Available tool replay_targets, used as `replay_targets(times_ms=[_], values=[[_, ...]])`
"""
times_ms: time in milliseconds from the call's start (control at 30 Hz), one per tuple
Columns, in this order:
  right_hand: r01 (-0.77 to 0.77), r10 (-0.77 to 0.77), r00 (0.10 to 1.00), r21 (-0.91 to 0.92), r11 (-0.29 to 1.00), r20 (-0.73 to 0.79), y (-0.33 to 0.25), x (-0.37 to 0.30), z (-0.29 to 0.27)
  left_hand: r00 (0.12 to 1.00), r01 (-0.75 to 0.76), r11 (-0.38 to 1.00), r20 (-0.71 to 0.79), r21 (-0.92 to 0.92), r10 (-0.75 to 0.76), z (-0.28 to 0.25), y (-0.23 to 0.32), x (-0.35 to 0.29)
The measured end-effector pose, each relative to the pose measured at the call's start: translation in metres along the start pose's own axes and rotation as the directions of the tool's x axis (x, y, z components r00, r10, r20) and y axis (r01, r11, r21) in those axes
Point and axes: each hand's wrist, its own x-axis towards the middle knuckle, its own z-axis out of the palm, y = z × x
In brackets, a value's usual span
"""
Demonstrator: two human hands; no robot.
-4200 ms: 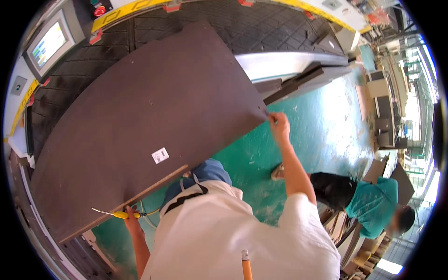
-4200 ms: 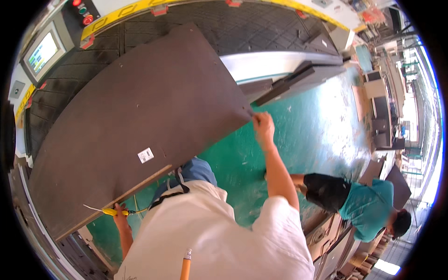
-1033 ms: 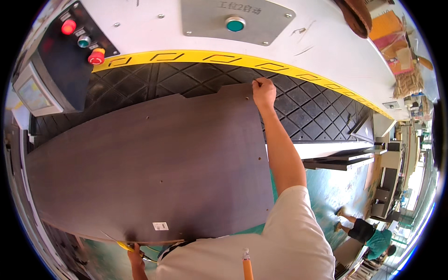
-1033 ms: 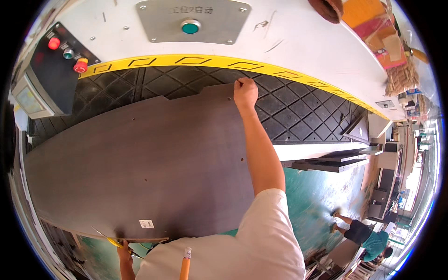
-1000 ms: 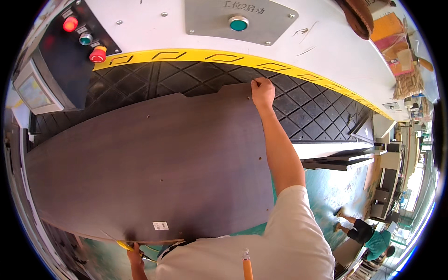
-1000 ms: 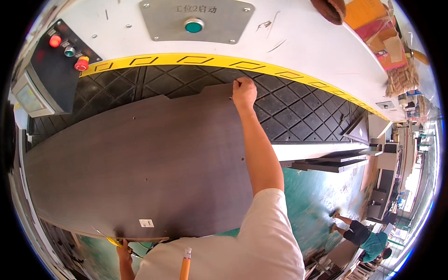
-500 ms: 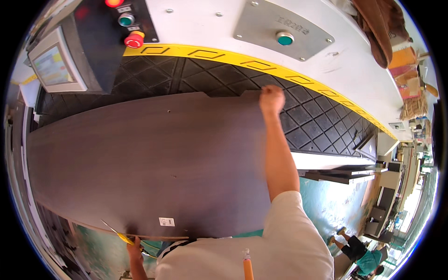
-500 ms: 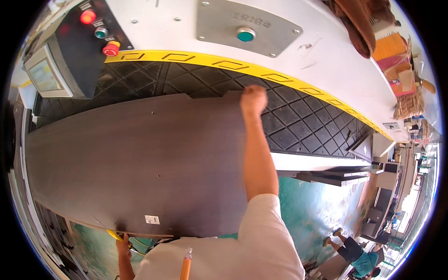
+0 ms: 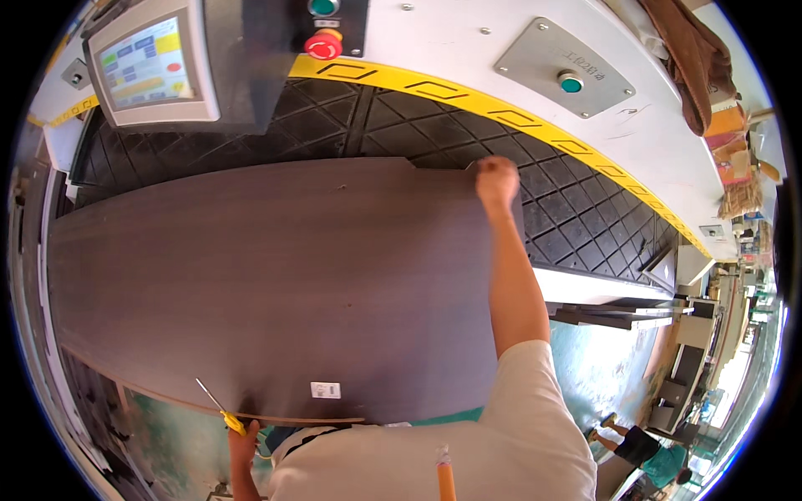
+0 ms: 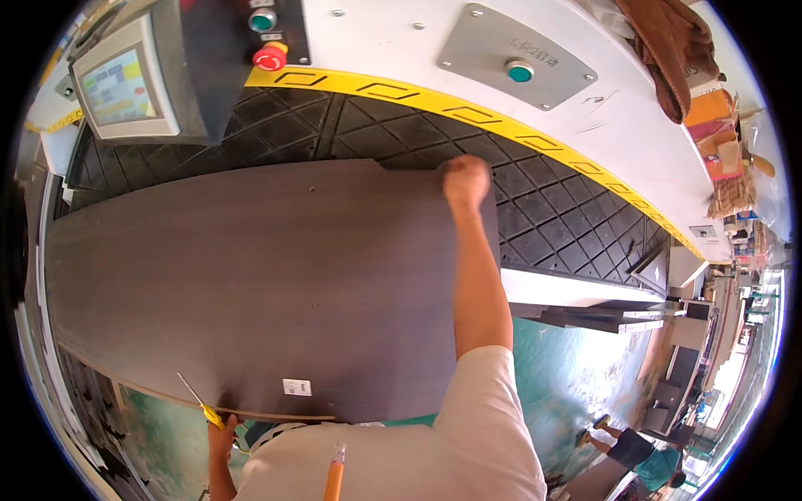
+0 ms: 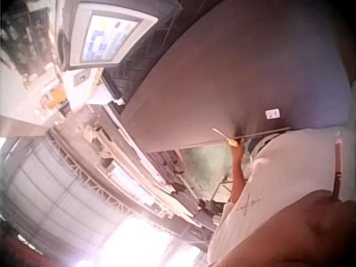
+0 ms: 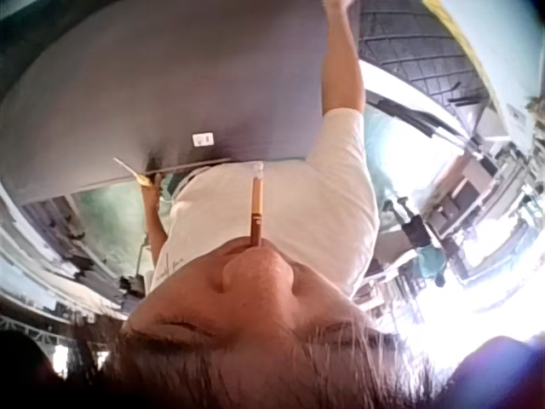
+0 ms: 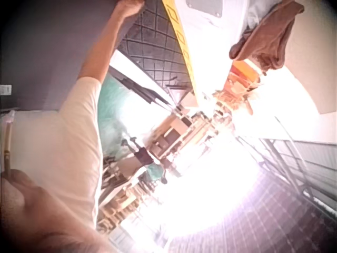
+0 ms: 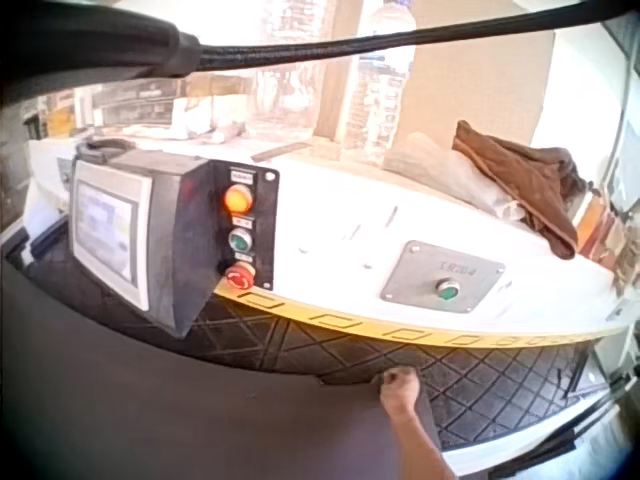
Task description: The person uses a yellow air blow gun to clean the surface of large, dark rectangular panels. They repeatedly pick up panels from a stack, place them on a workbench, and blow air across the surface to remove dust or debris before stacking them back.
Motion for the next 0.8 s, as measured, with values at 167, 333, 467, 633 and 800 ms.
replay_targets(times_ms=[167,333,467,633,800], values=[[-0.018,-0.006,0.992,0.194,0.981,0.126,-0.069,-0.032,0.021,0.999,-0.006,1.0,-0.052,-0.004,0.006,-0.118,-0.007,0.048],[0.055,-0.053,0.998,0.07,0.996,-0.022,-0.117,-0.08,0.043,0.993,0.057,0.992,-0.1,-0.109,-0.068,-0.245,-0.038,0.124],[0.076,-0.079,0.992,-0.029,0.997,-0.1,-0.142,-0.082,0.061,0.993,0.048,0.999,-0.109,-0.024,-0.05,-0.31,-0.043,0.168],[0.053,-0.062,0.996,0.14,0.989,0.059,-0.206,-0.115,0.095,0.997,0.05,0.998,-0.05,-0.032,-0.051,-0.335,-0.06,0.207],[0.287,-0.355,0.918,0.32,0.903,0.178,-0.292,-0.162,0.124,0.998,0.062,0.976,0.011,-0.207,-0.061,-0.333,-0.055,0.205]])
